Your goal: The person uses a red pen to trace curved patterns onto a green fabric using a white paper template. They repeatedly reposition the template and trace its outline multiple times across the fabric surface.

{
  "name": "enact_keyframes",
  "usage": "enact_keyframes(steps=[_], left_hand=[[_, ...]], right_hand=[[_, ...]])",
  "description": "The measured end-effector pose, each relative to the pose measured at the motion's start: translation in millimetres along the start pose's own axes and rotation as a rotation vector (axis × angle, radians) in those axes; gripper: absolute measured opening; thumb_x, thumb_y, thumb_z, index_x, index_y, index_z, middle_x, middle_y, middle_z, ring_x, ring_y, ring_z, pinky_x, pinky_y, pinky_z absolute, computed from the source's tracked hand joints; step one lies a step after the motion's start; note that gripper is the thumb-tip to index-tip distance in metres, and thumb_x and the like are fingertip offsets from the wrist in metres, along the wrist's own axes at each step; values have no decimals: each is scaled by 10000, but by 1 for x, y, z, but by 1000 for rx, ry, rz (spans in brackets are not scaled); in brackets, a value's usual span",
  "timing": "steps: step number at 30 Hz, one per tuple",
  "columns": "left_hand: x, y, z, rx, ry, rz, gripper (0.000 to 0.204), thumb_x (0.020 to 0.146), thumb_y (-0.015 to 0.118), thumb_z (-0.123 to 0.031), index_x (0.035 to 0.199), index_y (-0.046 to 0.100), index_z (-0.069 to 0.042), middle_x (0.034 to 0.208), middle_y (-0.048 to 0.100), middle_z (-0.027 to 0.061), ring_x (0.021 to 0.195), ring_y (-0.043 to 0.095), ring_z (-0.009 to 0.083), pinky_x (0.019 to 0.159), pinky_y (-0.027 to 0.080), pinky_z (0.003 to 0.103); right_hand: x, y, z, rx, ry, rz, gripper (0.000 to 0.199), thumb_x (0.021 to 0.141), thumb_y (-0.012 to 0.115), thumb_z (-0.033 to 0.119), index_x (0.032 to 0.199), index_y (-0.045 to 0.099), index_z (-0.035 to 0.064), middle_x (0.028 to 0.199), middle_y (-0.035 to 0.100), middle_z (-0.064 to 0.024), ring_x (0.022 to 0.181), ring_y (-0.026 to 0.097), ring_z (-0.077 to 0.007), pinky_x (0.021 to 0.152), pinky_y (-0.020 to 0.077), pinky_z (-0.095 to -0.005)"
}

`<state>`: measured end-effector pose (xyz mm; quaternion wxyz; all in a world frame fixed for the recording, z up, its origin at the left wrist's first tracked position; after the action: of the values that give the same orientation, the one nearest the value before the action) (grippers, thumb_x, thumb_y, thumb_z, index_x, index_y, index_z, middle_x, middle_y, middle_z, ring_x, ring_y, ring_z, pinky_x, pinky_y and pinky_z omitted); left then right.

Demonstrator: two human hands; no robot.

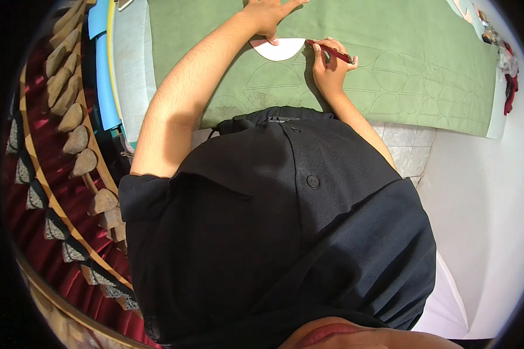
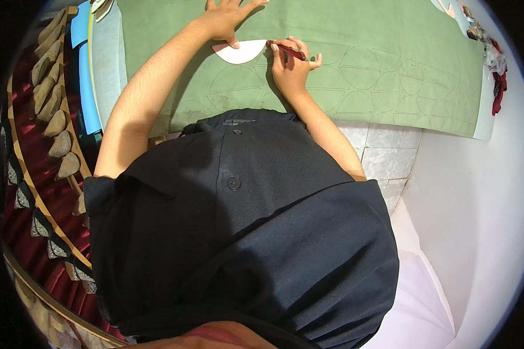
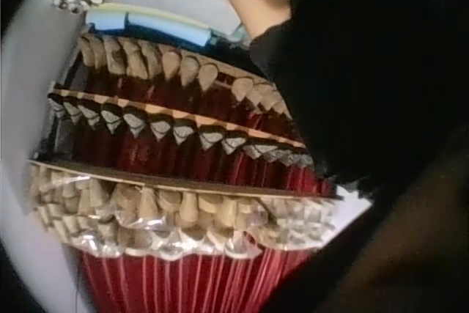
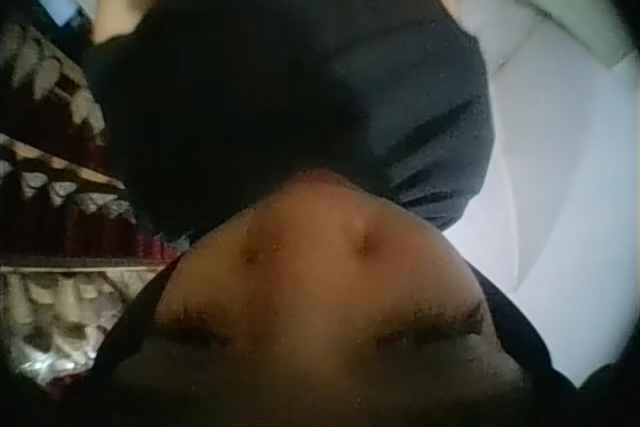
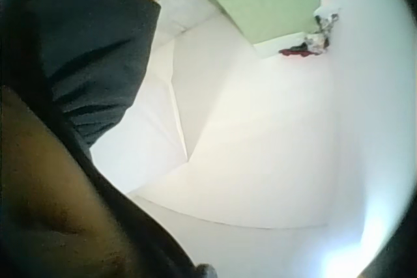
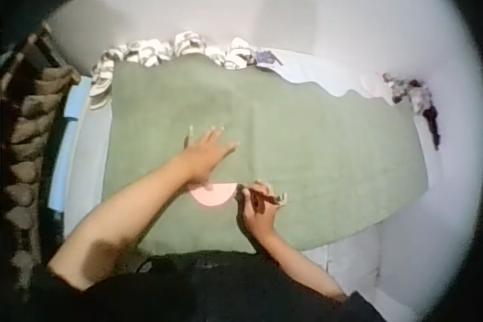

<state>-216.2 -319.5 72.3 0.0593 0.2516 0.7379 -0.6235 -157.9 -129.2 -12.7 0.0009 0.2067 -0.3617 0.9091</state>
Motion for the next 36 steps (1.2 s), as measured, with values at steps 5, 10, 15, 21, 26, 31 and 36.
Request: enact_keyframes(steps=[5,10,15,21,26,31,36], left_hand=[[7,12,6,34,-22,-11,1198,510,916,-250,1505,249,-233,1580,98,196,1459,109,380,1092,98,701],[5,3,1,23,-28,28,1204,509,917,-254,1507,244,-233,1585,87,188,1461,98,378,1095,90,698],[6,12,5,18,-27,-27,1199,509,917,-254,1504,249,-233,1586,88,187,1461,100,380,1094,90,699],[-1,15,11,-45,-35,-64,1240,493,922,-262,1515,221,-232,1580,101,204,1458,101,391,1094,100,697],[-24,55,23,-110,108,-381,569,670,793,-276,1207,603,-264,1484,381,111,1446,210,306,1060,34,723],[-59,73,17,-217,-22,-369,496,706,778,-374,1145,624,-203,1462,410,95,1425,249,293,1061,67,712],[-79,77,23,-306,-177,-391,326,741,759,-362,977,633,-176,1454,423,105,1423,252,298,1074,42,678]], right_hand=[[0,1,0,1,-2,11,126,931,612,284,936,707,202,984,679,60,1118,568,-182,1000,104,-581],[0,2,-2,-9,-3,10,133,934,606,289,938,706,201,991,678,62,1118,567,-179,999,105,-578],[0,3,0,-37,16,-13,128,935,604,276,940,702,194,985,678,57,1092,571,-182,999,118,-565],[-2,2,-6,110,31,-110,91,911,617,245,947,683,193,1013,665,90,1093,535,-174,991,95,-619],[1,-3,0,104,40,-146,121,923,590,239,1001,663,182,1049,671,44,1115,529,-200,1005,87,-611],[4,-8,5,155,56,-148,159,941,539,241,1011,639,140,1091,643,-19,1096,532,-228,1006,102,-602],[3,-9,7,127,94,-148,170,943,528,241,1011,646,139,1043,643,-18,1081,538,-227,1016,110,-577]])
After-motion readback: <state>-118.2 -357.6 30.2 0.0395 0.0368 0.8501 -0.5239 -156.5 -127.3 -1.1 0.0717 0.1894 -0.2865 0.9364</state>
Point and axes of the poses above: each hand's wrist, its own x-axis towards the middle knuckle, its own y-axis out of the palm, z = x × y, the point moved 2 cm from there along x, towards the middle knuckle
